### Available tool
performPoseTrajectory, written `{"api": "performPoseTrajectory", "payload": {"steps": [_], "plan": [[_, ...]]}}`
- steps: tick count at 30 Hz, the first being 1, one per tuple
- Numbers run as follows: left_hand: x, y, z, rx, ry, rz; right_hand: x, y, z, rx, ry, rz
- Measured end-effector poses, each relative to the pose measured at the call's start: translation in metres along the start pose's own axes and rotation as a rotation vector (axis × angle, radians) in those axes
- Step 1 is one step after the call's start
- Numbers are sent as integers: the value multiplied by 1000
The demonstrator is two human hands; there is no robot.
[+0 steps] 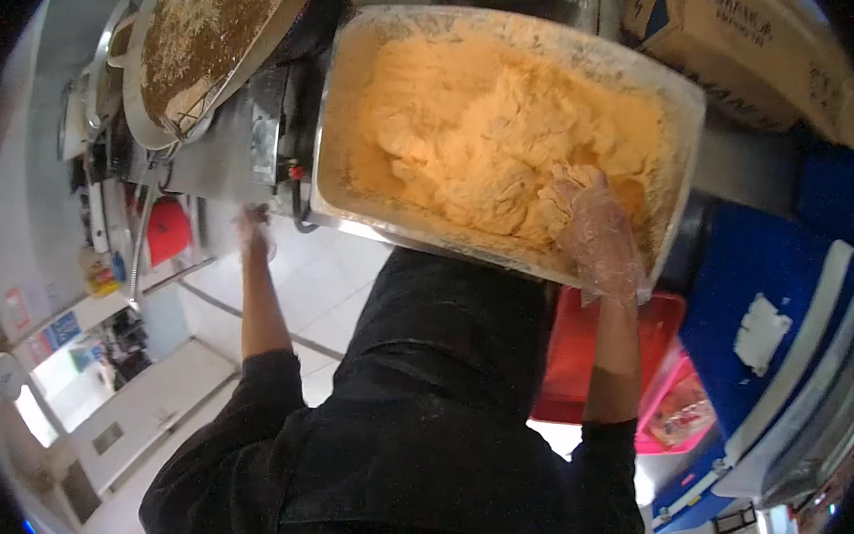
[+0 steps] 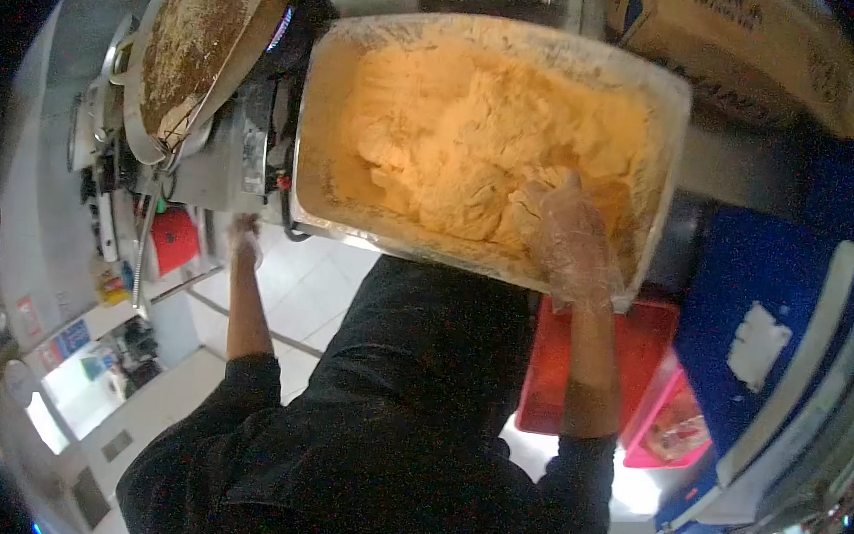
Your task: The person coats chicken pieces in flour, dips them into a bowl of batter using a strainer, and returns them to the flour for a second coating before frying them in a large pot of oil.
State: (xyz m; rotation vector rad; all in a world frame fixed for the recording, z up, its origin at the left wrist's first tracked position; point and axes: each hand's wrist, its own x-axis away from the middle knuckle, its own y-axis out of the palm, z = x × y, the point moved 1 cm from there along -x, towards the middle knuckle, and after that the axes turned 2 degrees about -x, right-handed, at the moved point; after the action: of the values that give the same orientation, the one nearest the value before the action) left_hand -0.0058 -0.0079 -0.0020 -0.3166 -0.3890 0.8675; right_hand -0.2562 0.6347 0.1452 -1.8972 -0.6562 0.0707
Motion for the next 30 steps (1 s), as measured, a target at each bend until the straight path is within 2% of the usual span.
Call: {"api": "performPoseTrajectory", "payload": {"steps": [1, 2, 3, 6, 9, 10, 13, 15, 17, 21, 23, 24, 27, 30], "plan": [[14, 9, 29, -14, -132, 142, 0, -5, 9, -127, 48, 29], [31, 28, 69, -139, -35, 260, 3, 0, 26, -255, 94, 59], [48, 46, 104, 24, -22, 285, 2, 1, 37, -382, 135, 88], [122, 116, 222, -46, 186, 187, -5, -16, 21, -246, 294, -31], [159, 174, 276, -150, 293, -51, -6, -26, 10, -553, 386, 146], [162, 190, 277, -184, 420, -119, -19, -8, 28, -964, 423, 116], [167, 231, 276, -422, 555, -320, -68, -107, -47, -911, 278, 72], [171, 244, 262, -336, 540, -335, -118, -147, -77, -669, 235, 193], [175, 249, 251, -358, 572, -330, -188, -164, -83, -855, 44, 133], [170, 251, 230, -522, 770, -215, -354, -168, -88, -367, -32, 125], [170, 250, 241, -504, 663, -214, -433, -151, -71, -83, -48, 109], [172, 248, 237, -608, 860, -127, -463, -140, -60, 37, -50, 93], [171, 246, 250, -477, 454, -272, -510, -117, -31, 234, -63, 45], [167, 249, 242, -425, 543, -240, -488, -128, -46, 313, -146, 121]]}}
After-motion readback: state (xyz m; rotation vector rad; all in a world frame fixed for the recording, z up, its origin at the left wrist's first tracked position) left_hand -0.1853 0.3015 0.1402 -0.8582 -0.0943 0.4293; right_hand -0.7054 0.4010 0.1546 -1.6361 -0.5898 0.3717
